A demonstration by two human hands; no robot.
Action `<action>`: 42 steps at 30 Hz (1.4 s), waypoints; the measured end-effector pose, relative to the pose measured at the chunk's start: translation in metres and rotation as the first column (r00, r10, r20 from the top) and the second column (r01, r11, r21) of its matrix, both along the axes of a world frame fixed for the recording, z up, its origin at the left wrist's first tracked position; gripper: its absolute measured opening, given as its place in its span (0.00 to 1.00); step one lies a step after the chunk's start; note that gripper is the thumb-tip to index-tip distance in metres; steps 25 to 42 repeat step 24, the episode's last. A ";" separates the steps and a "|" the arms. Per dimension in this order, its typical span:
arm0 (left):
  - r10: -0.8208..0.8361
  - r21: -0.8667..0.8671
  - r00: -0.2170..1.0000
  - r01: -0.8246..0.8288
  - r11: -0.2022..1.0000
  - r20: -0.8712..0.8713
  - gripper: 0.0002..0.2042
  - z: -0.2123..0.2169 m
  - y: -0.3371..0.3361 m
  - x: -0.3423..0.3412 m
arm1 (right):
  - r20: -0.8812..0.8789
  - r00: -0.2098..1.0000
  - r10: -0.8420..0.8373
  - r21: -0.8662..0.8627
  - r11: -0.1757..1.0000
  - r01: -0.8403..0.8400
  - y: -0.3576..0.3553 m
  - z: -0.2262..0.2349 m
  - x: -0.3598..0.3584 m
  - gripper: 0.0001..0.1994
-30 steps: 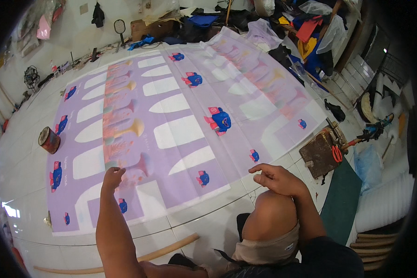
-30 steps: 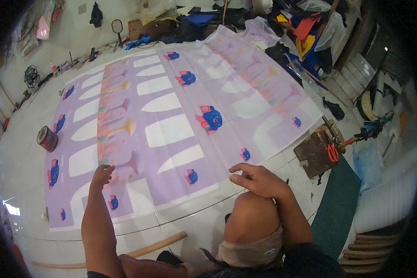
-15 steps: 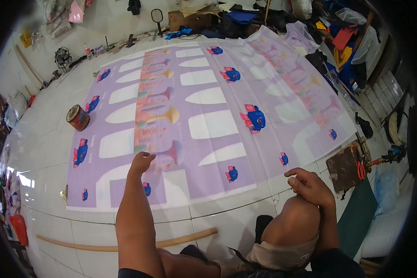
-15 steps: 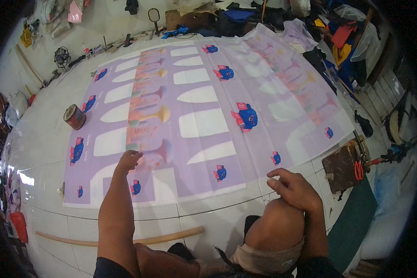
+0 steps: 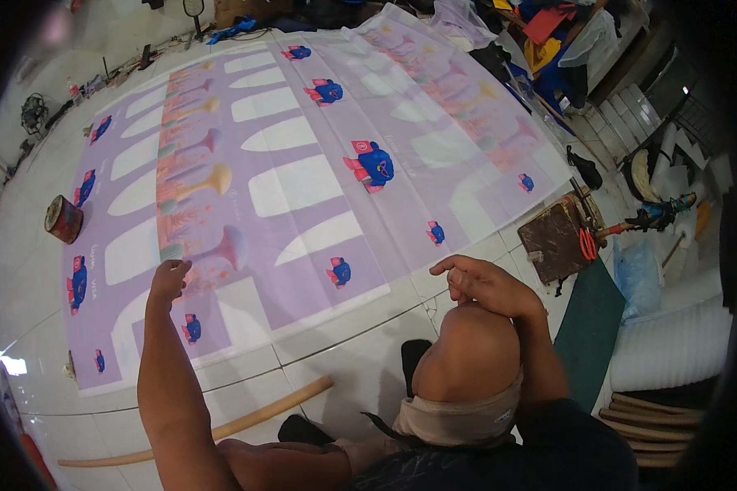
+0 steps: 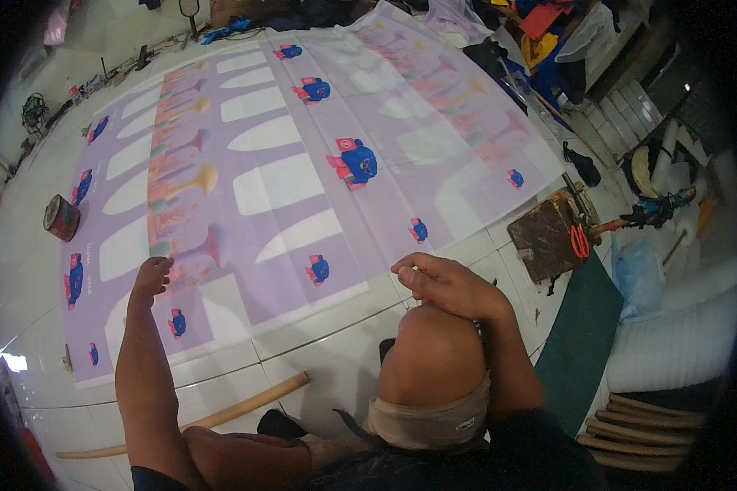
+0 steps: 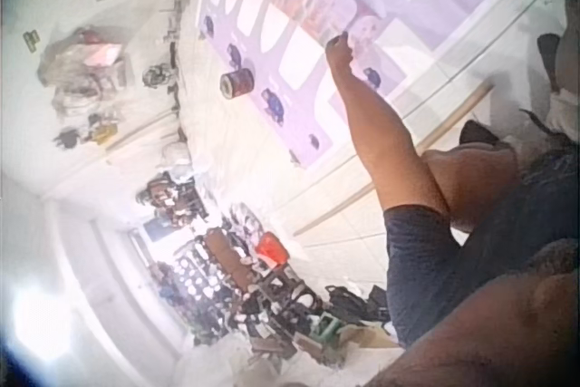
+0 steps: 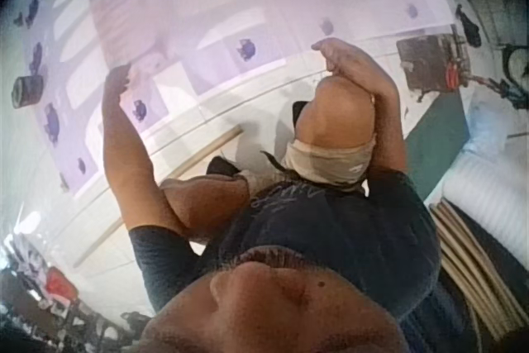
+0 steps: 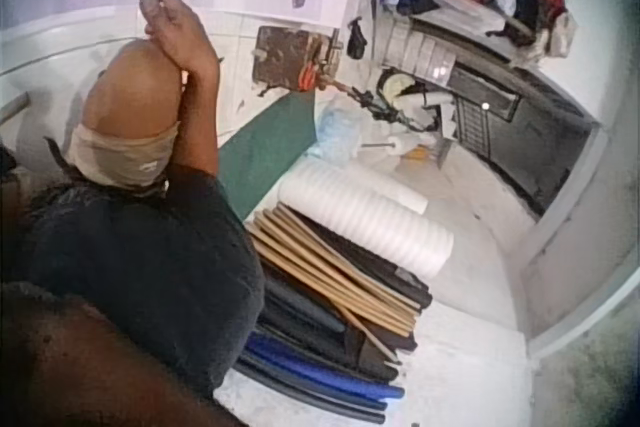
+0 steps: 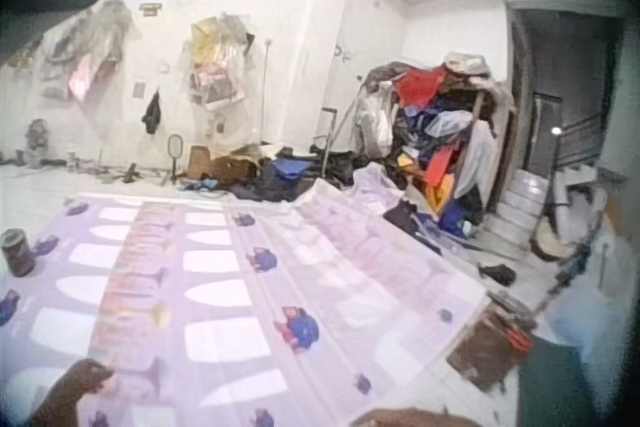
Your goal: The person cuts a large piece of printed purple and white fabric using shears, then uses a wooden rod to help align another layer of fabric before using a weighted tool to secure the edges.
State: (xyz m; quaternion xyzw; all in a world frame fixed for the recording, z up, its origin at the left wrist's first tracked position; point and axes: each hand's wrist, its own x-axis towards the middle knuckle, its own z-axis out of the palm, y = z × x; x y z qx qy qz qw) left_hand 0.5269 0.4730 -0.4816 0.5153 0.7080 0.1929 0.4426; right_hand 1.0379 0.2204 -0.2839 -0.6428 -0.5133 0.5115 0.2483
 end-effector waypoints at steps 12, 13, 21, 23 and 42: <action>-0.146 0.011 0.941 0.157 0.988 -0.305 0.24 -0.012 0.003 -0.009 | -0.078 0.996 -0.042 0.109 0.993 0.051 -0.008 -0.004 0.004 0.19; -0.199 0.076 0.884 0.254 0.964 -0.423 0.24 -0.011 0.002 -0.013 | -0.070 0.997 -0.019 0.127 0.991 0.028 -0.008 -0.008 0.006 0.20; -0.499 0.139 0.596 0.718 0.682 -0.629 0.21 -0.006 -0.037 0.089 | -0.163 0.975 -0.151 0.187 0.966 0.181 -0.010 -0.015 0.027 0.18; -0.641 0.181 0.555 0.813 0.554 -0.531 0.21 -0.037 -0.059 0.144 | -0.152 0.939 -0.309 0.202 0.920 0.336 -0.008 -0.050 0.053 0.17; -0.655 0.183 0.552 0.818 0.545 -0.516 0.21 -0.044 -0.058 0.162 | -0.064 0.897 -0.438 0.193 0.876 0.442 -0.009 -0.085 0.073 0.16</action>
